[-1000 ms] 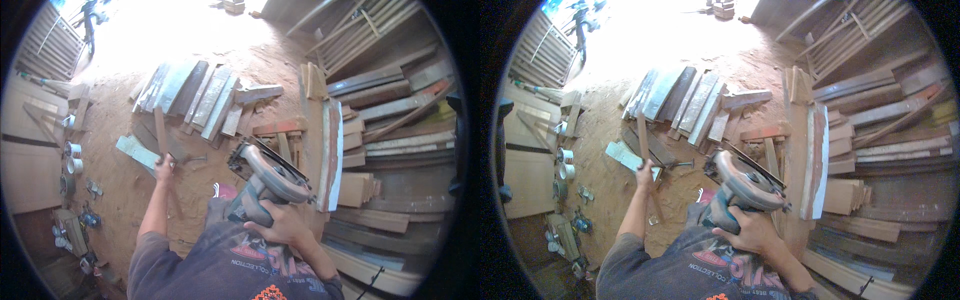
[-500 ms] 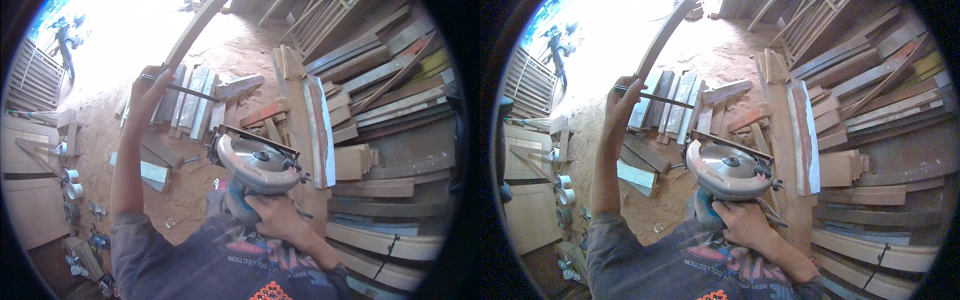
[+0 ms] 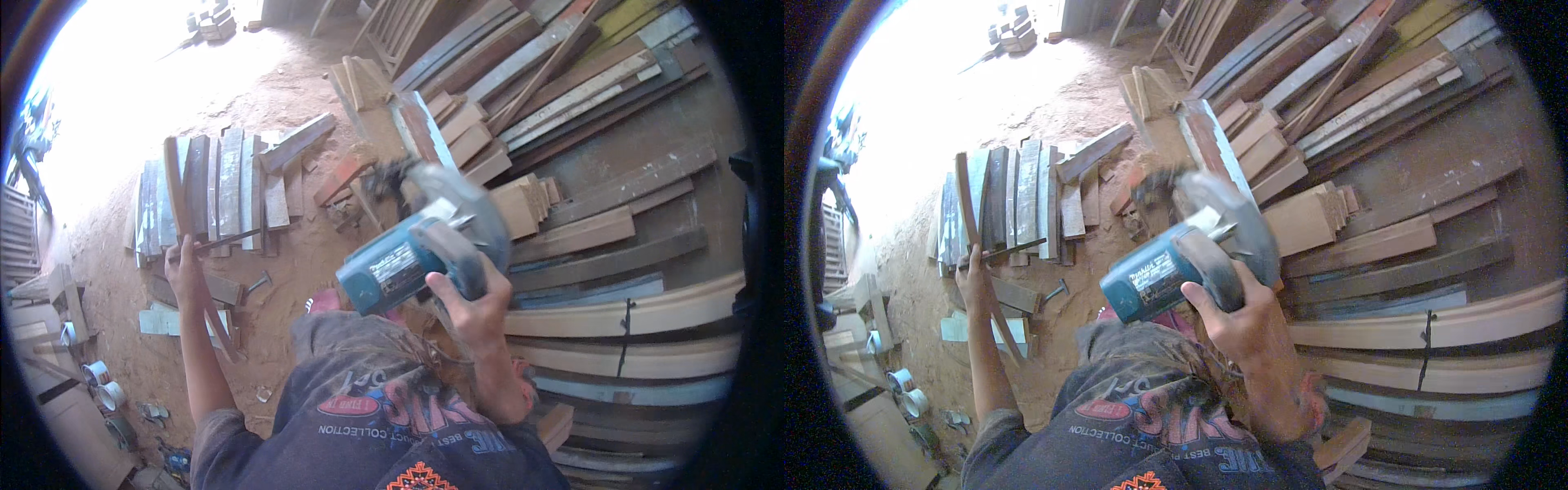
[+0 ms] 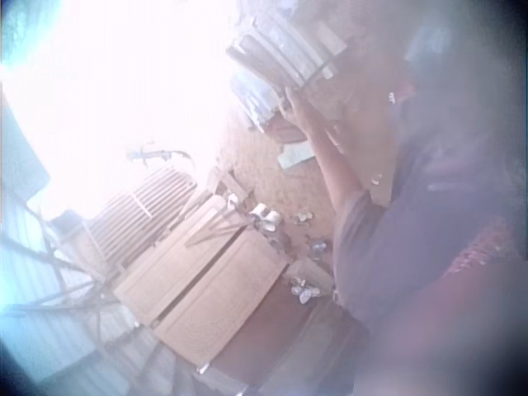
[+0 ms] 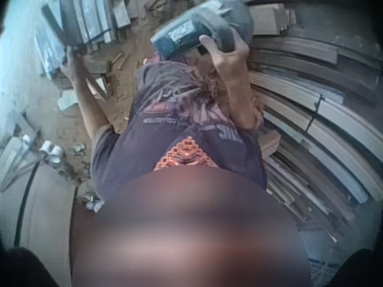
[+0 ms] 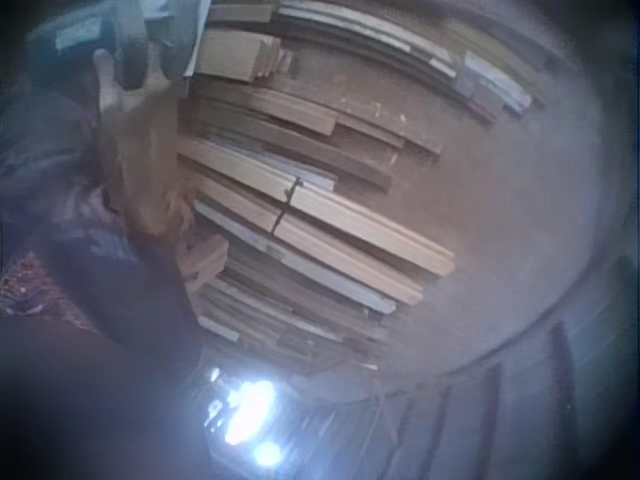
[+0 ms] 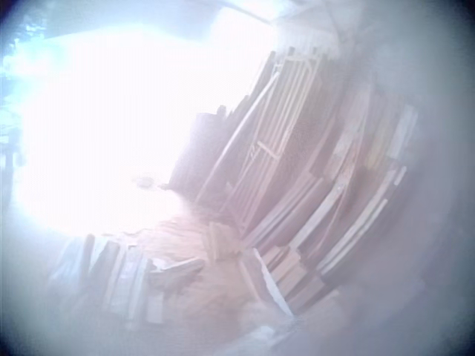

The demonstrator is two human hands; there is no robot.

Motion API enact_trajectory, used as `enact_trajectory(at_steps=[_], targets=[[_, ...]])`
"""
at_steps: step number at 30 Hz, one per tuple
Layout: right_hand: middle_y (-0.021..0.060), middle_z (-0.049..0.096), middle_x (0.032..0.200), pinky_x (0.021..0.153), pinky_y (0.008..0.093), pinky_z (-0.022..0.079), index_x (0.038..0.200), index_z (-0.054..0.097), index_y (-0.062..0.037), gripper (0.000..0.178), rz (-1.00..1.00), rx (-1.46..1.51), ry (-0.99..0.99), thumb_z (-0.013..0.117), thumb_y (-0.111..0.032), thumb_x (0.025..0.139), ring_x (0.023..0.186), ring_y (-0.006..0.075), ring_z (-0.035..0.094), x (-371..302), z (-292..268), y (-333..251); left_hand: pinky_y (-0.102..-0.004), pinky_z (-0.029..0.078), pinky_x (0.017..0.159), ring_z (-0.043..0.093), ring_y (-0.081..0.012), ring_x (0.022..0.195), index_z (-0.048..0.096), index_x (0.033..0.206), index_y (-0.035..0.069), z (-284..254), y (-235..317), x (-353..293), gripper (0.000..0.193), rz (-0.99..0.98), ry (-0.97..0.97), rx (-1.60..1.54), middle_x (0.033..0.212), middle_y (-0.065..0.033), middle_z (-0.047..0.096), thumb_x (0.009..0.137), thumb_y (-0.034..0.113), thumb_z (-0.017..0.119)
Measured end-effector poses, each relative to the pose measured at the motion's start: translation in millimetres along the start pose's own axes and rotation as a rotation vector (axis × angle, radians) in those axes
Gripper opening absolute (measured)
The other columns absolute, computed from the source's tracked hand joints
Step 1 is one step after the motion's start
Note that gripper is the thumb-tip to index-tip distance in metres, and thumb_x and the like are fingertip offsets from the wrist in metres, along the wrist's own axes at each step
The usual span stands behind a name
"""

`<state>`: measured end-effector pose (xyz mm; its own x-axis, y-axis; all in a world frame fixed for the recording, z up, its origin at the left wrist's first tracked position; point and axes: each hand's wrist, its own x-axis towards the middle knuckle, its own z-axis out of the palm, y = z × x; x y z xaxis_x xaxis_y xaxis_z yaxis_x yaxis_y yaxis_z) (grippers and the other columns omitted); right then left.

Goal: The person selects a long wooden plank from a pile, positions it on a workbench, and uses a circular saw to cut it into shorter pieces. The person repeats this process with another plank, cutting it to size and placing the cut pieces aside.

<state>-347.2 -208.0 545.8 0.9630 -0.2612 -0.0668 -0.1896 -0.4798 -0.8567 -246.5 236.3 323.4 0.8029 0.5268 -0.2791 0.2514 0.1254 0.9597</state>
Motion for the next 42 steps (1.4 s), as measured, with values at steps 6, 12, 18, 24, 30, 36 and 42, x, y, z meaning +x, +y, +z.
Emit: enact_trajectory(at_steps=[6, 12, 18, 24, 30, 36, 42], targets=[[0.009, 0.079, 0.101, 0.084, 0.0334, 0.058, 0.112, 0.076, -0.0006, 0.023, -0.086, -0.101, 0.11, 0.086, -0.005, 0.092, 0.093, 0.0139, 0.072, 18.8, 7.2, 34.2, -0.0255, 0.048, 0.064, 0.06, -0.0079, 0.073, 0.067, 0.114, 0.004, 24.3, -44.8, 6.5, 0.033, -0.056, 0.01, -0.015, 0.094, -0.0039, 0.073, 0.104, 0.034, 0.077], [0.0234, 0.08, 0.119, 0.104, 0.0457, 0.057, 0.134, 0.076, -0.0073, 0.052, 0.016, -0.248, -0.201, 0.089, -0.024, 0.087, 0.116, 0.0358, 0.077, 42.2, 23.7, 82.5, -0.0225, 0.049, 0.067, 0.065, -0.0076, 0.079, 0.071, 0.114, 0.002, 27.3, -50.0, 16.5, 0.025, 0.087, -0.082, 0.036, 0.097, -0.0031, 0.075, 0.104, 0.024, 0.079], [0.0221, 0.08, 0.117, 0.091, 0.0434, 0.062, 0.126, 0.076, -0.007, 0.043, 0.118, -0.253, -0.284, 0.088, -0.024, 0.089, 0.107, 0.0381, 0.079, 12.7, 44.9, 102.6, -0.0234, 0.05, 0.077, 0.065, -0.0063, 0.09, 0.074, 0.113, 0.003, 24.7, -40.7, 4.5, 0.022, -0.034, -0.097, 0.104, 0.099, -0.0016, 0.075, 0.106, 0.024, 0.078], [0.0153, 0.075, 0.098, 0.075, 0.0505, 0.065, 0.129, 0.068, -0.0114, 0.061, -0.461, -0.486, -0.513, 0.082, -0.012, 0.07, 0.086, 0.0394, 0.078, -4.1, 48.2, 72.9, -0.0295, 0.051, 0.087, 0.066, -0.0117, 0.098, 0.077, 0.121, -0.001, 97.8, 40.2, 22.5, 0.042, 0.103, -0.226, 0.201, 0.103, -0.0051, 0.076, 0.107, 0.038, 0.073], [0.0126, 0.075, 0.097, 0.073, 0.0486, 0.065, 0.128, 0.069, -0.0126, 0.06, -0.616, -0.547, -0.625, 0.081, -0.012, 0.069, 0.082, 0.0373, 0.077, -5.3, 61.5, 62.2, -0.0313, 0.052, 0.079, 0.067, -0.0138, 0.092, 0.077, 0.118, -0.001, 140.7, 129.4, 42.6, 0.055, 0.371, -0.408, 0.37, 0.102, -0.0094, 0.077, 0.106, 0.052, 0.07], [0.0118, 0.075, 0.099, 0.072, 0.0482, 0.065, 0.128, 0.07, -0.0129, 0.058, -0.703, -0.57, -0.647, 0.08, -0.013, 0.07, 0.082, 0.0361, 0.078, -1.5, 65.9, 59.4, -0.0343, 0.056, 0.072, 0.07, -0.0164, 0.08, 0.081, 0.11, -0.001, 166.9, 164.5, 66.9, 0.057, 0.522, -0.624, 0.489, 0.087, -0.0106, 0.076, 0.102, 0.055, 0.073], [0.0079, 0.073, 0.097, 0.076, 0.0449, 0.062, 0.123, 0.072, -0.0143, 0.056, -0.719, -0.611, -0.628, 0.08, -0.012, 0.067, 0.085, 0.0322, 0.076, -3.9, 66.3, 52.9, -0.0312, 0.056, 0.06, 0.071, -0.0153, 0.066, 0.075, 0.094, -0.001, 188.7, 174.3, 78.4, 0.062, 0.562, -0.661, 0.612, 0.076, -0.0096, 0.076, 0.103, 0.06, 0.069]])
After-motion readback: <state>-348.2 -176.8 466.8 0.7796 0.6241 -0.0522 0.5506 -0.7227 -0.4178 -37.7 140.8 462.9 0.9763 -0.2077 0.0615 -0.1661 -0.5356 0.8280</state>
